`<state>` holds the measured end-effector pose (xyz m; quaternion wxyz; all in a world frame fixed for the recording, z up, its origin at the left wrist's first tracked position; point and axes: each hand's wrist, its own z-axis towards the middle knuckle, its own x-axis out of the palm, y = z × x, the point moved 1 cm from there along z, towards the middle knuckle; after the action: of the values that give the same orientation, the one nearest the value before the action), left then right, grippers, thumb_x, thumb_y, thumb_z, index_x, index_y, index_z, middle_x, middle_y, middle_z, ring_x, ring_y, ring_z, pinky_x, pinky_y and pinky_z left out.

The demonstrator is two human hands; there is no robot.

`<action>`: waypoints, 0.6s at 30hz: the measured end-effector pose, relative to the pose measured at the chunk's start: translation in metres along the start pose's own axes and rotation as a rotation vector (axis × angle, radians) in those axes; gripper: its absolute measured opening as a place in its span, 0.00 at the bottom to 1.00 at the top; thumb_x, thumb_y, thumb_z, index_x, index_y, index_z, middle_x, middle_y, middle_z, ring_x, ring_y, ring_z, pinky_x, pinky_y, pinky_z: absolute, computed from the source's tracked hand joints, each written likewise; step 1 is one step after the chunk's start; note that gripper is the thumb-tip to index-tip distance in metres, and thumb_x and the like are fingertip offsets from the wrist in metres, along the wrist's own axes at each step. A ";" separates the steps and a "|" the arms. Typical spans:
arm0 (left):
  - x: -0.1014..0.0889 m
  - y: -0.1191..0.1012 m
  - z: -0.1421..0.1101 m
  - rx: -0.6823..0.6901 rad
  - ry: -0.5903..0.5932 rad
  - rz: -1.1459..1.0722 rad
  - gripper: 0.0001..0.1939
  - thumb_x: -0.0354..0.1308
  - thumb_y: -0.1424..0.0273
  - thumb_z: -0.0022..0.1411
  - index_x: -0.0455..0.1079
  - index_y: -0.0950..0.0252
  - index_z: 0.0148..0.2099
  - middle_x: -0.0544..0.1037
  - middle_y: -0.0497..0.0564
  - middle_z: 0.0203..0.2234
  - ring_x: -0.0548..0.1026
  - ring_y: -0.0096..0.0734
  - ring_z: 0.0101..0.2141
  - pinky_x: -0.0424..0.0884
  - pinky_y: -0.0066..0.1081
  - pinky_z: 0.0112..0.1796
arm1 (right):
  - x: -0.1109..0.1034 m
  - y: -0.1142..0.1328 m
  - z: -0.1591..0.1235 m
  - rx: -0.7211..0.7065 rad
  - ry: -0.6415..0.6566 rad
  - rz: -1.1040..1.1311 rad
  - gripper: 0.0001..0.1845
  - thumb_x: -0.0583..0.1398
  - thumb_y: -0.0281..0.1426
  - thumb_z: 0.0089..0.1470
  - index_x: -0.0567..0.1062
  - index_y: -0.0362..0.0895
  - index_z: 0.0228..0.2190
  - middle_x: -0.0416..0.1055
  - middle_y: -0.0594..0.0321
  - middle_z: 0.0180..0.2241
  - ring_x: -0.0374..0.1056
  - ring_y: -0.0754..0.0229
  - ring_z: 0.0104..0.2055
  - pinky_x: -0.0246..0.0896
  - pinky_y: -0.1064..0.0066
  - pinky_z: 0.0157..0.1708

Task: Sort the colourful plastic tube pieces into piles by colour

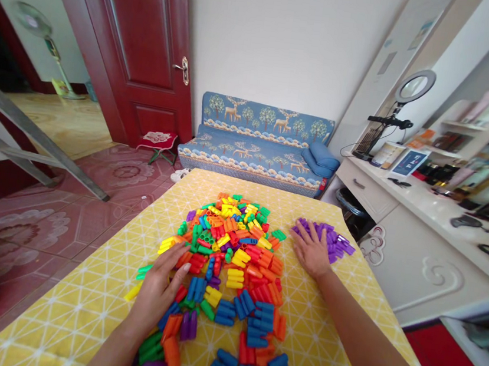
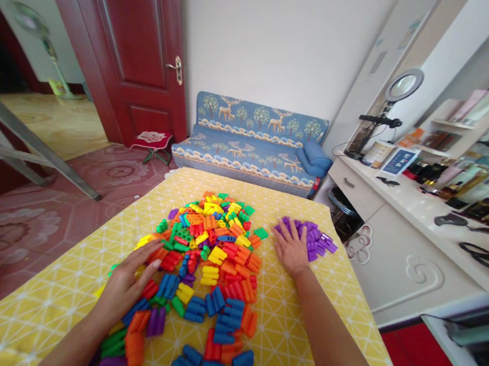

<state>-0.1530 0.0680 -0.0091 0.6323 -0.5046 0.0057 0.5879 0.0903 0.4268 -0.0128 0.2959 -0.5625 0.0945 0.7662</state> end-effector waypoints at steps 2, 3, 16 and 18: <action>0.000 0.000 0.000 -0.001 0.011 0.008 0.21 0.51 0.58 0.65 0.70 0.62 0.55 0.72 0.56 0.55 0.67 0.44 0.57 0.63 0.48 0.58 | 0.002 -0.001 0.008 -0.112 0.088 0.008 0.25 0.47 0.32 0.61 0.65 0.53 0.58 0.54 0.65 0.65 0.31 0.47 0.69 0.22 0.39 0.62; 0.001 0.001 0.000 -0.002 0.015 0.012 0.21 0.51 0.59 0.65 0.70 0.61 0.55 0.72 0.56 0.55 0.67 0.44 0.57 0.63 0.48 0.58 | 0.004 -0.003 0.012 -0.110 0.114 0.011 0.24 0.47 0.31 0.61 0.66 0.52 0.57 0.55 0.65 0.64 0.31 0.47 0.69 0.22 0.38 0.62; 0.001 0.000 -0.002 -0.008 0.022 0.025 0.18 0.52 0.62 0.65 0.72 0.61 0.52 0.72 0.56 0.55 0.68 0.43 0.56 0.65 0.46 0.57 | 0.020 0.015 0.033 0.364 0.025 0.169 0.24 0.49 0.34 0.61 0.66 0.43 0.56 0.48 0.51 0.66 0.34 0.40 0.69 0.31 0.34 0.59; 0.001 -0.002 -0.002 0.019 0.007 0.008 0.16 0.52 0.63 0.65 0.74 0.61 0.50 0.73 0.55 0.54 0.69 0.42 0.55 0.66 0.46 0.56 | 0.001 0.039 0.026 0.403 -0.117 0.314 0.24 0.49 0.36 0.61 0.67 0.41 0.55 0.50 0.48 0.65 0.41 0.43 0.67 0.39 0.40 0.60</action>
<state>-0.1507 0.0677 -0.0093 0.6344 -0.5008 0.0156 0.5887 0.0473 0.4084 -0.0117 0.2843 -0.4254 0.3140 0.7998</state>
